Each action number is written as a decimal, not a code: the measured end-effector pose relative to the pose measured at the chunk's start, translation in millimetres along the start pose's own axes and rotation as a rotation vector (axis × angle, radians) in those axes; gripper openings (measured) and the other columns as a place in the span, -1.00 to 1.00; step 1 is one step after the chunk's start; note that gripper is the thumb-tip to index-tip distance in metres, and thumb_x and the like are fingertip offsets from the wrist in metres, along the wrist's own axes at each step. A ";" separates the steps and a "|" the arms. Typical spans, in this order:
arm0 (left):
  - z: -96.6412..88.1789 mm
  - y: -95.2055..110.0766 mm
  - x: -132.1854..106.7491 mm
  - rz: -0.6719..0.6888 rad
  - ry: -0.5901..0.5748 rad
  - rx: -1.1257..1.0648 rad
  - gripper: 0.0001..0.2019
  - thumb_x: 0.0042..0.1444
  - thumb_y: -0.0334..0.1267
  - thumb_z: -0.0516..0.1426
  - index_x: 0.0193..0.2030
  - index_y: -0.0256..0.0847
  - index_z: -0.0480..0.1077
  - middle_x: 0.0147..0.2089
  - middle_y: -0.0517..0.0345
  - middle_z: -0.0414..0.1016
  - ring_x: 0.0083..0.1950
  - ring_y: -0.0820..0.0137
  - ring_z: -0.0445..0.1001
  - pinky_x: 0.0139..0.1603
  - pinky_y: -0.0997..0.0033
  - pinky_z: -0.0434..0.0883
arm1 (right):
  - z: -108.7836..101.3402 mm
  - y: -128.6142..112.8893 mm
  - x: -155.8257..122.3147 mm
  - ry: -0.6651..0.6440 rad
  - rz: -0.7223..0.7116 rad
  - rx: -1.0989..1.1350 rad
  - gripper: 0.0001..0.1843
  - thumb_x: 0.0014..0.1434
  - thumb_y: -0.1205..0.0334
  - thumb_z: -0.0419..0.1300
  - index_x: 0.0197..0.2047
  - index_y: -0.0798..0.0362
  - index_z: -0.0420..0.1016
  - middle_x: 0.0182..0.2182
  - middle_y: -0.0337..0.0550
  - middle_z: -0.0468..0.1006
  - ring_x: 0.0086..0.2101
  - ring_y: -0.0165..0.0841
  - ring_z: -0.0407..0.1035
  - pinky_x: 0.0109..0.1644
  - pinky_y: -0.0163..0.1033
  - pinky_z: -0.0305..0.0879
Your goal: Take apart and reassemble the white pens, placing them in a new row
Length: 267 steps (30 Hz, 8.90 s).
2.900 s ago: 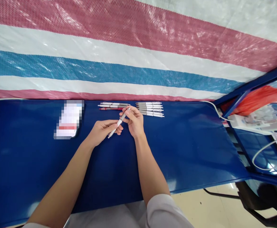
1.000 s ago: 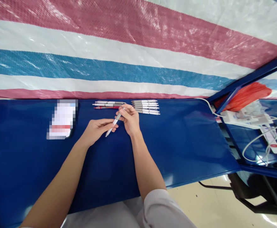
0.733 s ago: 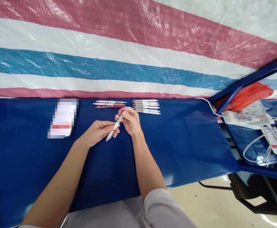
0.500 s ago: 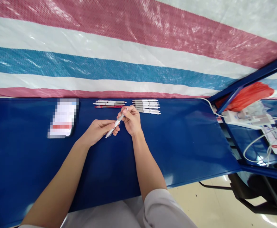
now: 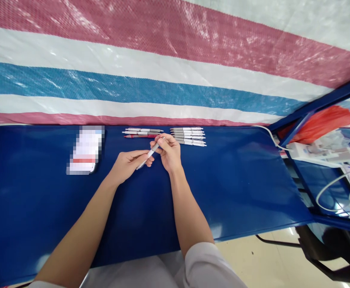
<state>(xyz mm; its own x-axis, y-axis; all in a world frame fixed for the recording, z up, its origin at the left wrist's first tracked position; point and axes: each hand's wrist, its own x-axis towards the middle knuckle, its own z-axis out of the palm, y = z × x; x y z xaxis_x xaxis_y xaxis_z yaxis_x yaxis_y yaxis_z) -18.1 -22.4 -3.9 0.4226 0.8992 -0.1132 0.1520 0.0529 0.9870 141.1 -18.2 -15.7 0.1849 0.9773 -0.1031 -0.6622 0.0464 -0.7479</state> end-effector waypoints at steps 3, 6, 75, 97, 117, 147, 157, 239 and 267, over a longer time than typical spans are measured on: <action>-3.2 3.8 -1.5 -0.062 -0.043 -0.079 -0.63 0.13 0.02 0.23 -0.11 -0.23 0.59 -0.25 0.01 0.65 -0.32 0.30 0.60 -0.21 0.31 0.54 | -0.2 -0.4 -1.3 -0.026 0.034 0.000 -0.66 -0.19 0.11 0.49 -0.35 -0.02 0.50 -0.43 -0.34 0.59 -0.42 -0.43 0.56 -0.36 -0.37 0.54; -6.3 1.6 -1.8 -0.123 -0.102 -0.175 -0.66 0.11 0.01 0.26 -0.14 -0.22 0.60 -0.24 -0.01 0.65 -0.32 0.30 0.60 -0.22 0.31 0.54 | -0.6 0.0 -2.0 -0.045 0.036 -0.001 -0.68 -0.19 0.12 0.49 -0.38 -0.01 0.50 -0.47 -0.35 0.59 -0.43 -0.42 0.57 -0.37 -0.37 0.55; 48.3 4.1 -27.7 0.137 0.560 -0.790 -0.67 0.09 0.01 0.28 -0.15 -0.19 0.46 -0.17 0.05 0.64 -0.04 0.25 0.60 0.16 0.08 0.44 | 11.7 6.7 -49.1 0.165 -0.164 -0.215 -0.62 0.11 -0.05 0.23 -0.04 -0.08 0.45 -0.02 -0.17 0.57 -0.03 -0.28 0.51 -0.02 -0.12 0.53; -0.7 -16.1 -10.0 0.392 0.340 0.745 -0.67 0.25 -0.10 0.07 0.03 -0.15 0.51 0.16 -0.12 0.50 0.27 -0.01 0.34 0.35 -0.14 0.07 | 4.9 -2.4 -15.3 0.153 -0.322 0.256 -0.76 0.28 -0.05 -0.02 -0.31 -0.16 0.33 -0.50 -0.33 0.12 -0.52 -0.39 0.04 -0.21 -0.15 0.30; -0.1 -30.3 -10.2 0.380 0.274 0.881 -0.45 0.13 -0.02 0.19 0.26 -0.07 0.38 0.39 -0.07 0.22 0.42 -0.15 0.10 0.41 -0.27 -0.24 | 1.6 10.7 -8.4 0.148 -0.252 0.396 -0.70 0.23 0.03 -0.12 -0.49 -0.05 0.02 -0.51 -0.34 -0.10 -0.48 -0.33 -0.04 -0.32 -0.15 0.14; 1.7 -28.5 -12.2 0.333 0.233 0.997 -0.46 0.21 0.01 0.12 0.29 -0.11 0.34 0.43 -0.07 0.15 0.45 -0.10 0.03 0.42 -0.27 -0.21 | -4.1 9.8 -7.8 0.132 -0.252 0.546 -0.74 0.22 0.14 -0.05 -0.48 -0.05 0.02 -0.55 -0.36 -0.03 -0.53 -0.36 -0.07 -0.41 -0.18 0.03; 1.5 -26.1 -13.6 0.300 0.192 1.213 -0.44 0.28 0.06 0.01 0.33 -0.14 0.28 0.45 -0.09 0.09 0.46 -0.04 0.02 0.42 -0.26 -0.17 | -3.9 9.8 -8.3 0.033 -0.210 0.802 -0.79 0.13 0.25 0.02 -0.46 -0.04 0.01 -0.57 -0.39 0.02 -0.55 -0.43 0.01 -0.44 -0.23 0.07; 1.6 -25.1 -13.2 0.307 0.177 1.190 -0.45 0.28 0.04 0.01 0.33 -0.13 0.29 0.44 -0.09 0.11 0.46 -0.05 0.03 0.41 -0.29 -0.19 | -4.4 9.7 -7.8 0.106 -0.237 0.643 -0.75 0.15 0.18 0.00 -0.50 -0.04 -0.01 -0.57 -0.39 -0.03 -0.56 -0.42 -0.05 -0.48 -0.21 0.04; -1.7 -26.7 -16.2 0.355 0.395 1.063 -0.43 0.20 0.03 0.11 0.26 -0.26 0.35 0.27 -0.16 0.39 0.33 0.00 0.28 0.40 -0.09 0.03 | 0.8 8.5 -19.9 0.083 -0.216 0.599 -0.53 0.33 -0.11 -0.09 -0.54 -0.04 0.03 -0.61 -0.40 -0.02 -0.57 -0.40 -0.07 -0.43 -0.23 0.05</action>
<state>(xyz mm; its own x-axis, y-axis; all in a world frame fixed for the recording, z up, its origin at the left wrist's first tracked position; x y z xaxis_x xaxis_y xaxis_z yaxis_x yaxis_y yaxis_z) -30.5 -37.6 -28.1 0.3143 0.8723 0.3746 0.8261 -0.4457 0.3447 131.1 -37.1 -19.4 0.3994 0.9149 -0.0593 -0.8901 0.3714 -0.2643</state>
